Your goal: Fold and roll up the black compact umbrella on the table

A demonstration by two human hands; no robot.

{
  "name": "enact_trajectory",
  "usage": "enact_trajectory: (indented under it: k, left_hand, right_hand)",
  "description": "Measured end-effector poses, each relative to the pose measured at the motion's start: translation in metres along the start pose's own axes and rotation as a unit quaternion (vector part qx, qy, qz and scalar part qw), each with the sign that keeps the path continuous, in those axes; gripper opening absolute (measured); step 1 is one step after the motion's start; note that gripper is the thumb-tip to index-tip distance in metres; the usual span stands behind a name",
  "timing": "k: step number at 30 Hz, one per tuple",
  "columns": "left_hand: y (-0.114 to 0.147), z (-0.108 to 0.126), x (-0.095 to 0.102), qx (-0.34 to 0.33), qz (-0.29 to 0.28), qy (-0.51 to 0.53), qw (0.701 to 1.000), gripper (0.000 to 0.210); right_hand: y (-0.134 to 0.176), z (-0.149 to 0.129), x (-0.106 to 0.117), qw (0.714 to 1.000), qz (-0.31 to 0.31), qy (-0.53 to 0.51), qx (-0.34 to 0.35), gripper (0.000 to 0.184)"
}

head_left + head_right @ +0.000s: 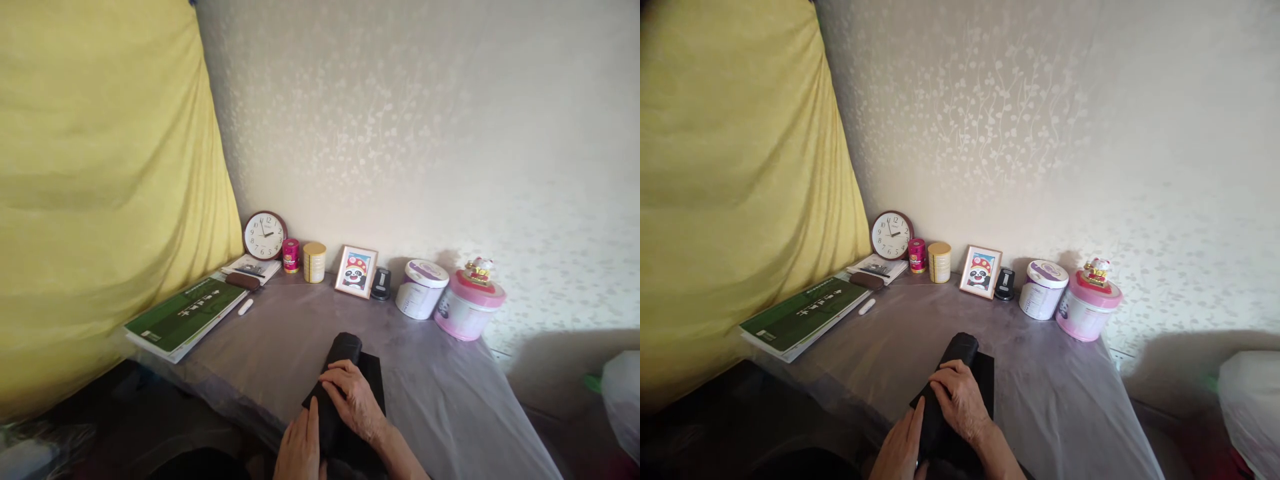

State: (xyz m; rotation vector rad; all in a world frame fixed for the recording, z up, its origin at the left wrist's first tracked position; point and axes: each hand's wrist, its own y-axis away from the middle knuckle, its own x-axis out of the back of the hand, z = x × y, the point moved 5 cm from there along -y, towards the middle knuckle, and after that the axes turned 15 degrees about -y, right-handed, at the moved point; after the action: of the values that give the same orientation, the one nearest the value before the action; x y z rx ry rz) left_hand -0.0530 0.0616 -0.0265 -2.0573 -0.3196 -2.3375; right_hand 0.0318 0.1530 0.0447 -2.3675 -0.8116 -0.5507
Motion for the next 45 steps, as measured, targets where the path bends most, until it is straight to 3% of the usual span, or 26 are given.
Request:
enact_trajectory:
  k: [9, 15, 19, 25, 28, 30, 34, 39, 45]
  left_hand:
    - [-0.001, -0.002, -0.006, -0.001, -0.002, 0.005, 1.0, 0.082]
    - [0.0, -0.002, -0.002, 0.004, -0.015, 0.003, 1.0, 0.085]
    - [0.001, -0.001, 0.004, 0.007, -0.01, 0.012, 1.0, 0.083]
    - [0.007, 0.003, 0.012, 0.002, -0.002, 0.008, 1.0, 0.08]
    - [0.01, 0.003, 0.012, 0.0, 0.013, 0.0, 1.0, 0.079]
    - [0.01, 0.003, 0.011, -0.007, 0.021, 0.004, 1.0, 0.078]
    - [0.009, 0.002, 0.005, -0.019, 0.035, 0.013, 0.999, 0.079]
    - [0.008, 0.001, 0.001, -0.017, 0.057, 0.01, 0.998, 0.078]
    - [0.008, 0.0, -0.002, -0.025, 0.063, 0.017, 0.998, 0.077]
  right_hand:
    - [-0.028, 0.042, 0.004, 0.997, -0.029, 0.069, 0.019, 0.033]
    - [-0.051, 0.072, 0.019, 0.996, 0.018, 0.071, -0.044, 0.032]
    - [-0.054, 0.086, 0.033, 0.99, 0.081, 0.064, -0.094, 0.03]
    - [-0.015, 0.096, 0.079, 0.956, 0.227, 0.068, -0.175, 0.042]
    - [0.023, 0.098, 0.092, 0.93, 0.288, -0.015, -0.229, 0.043]
    - [0.044, 0.093, 0.089, 0.917, 0.302, -0.079, -0.247, 0.04]
    - [0.066, 0.071, 0.07, 0.918, 0.259, -0.125, -0.272, 0.039]
    - [0.068, 0.051, 0.055, 0.932, 0.234, -0.067, -0.27, 0.04]
    - [0.066, 0.055, 0.045, 0.93, 0.222, -0.032, -0.29, 0.039]
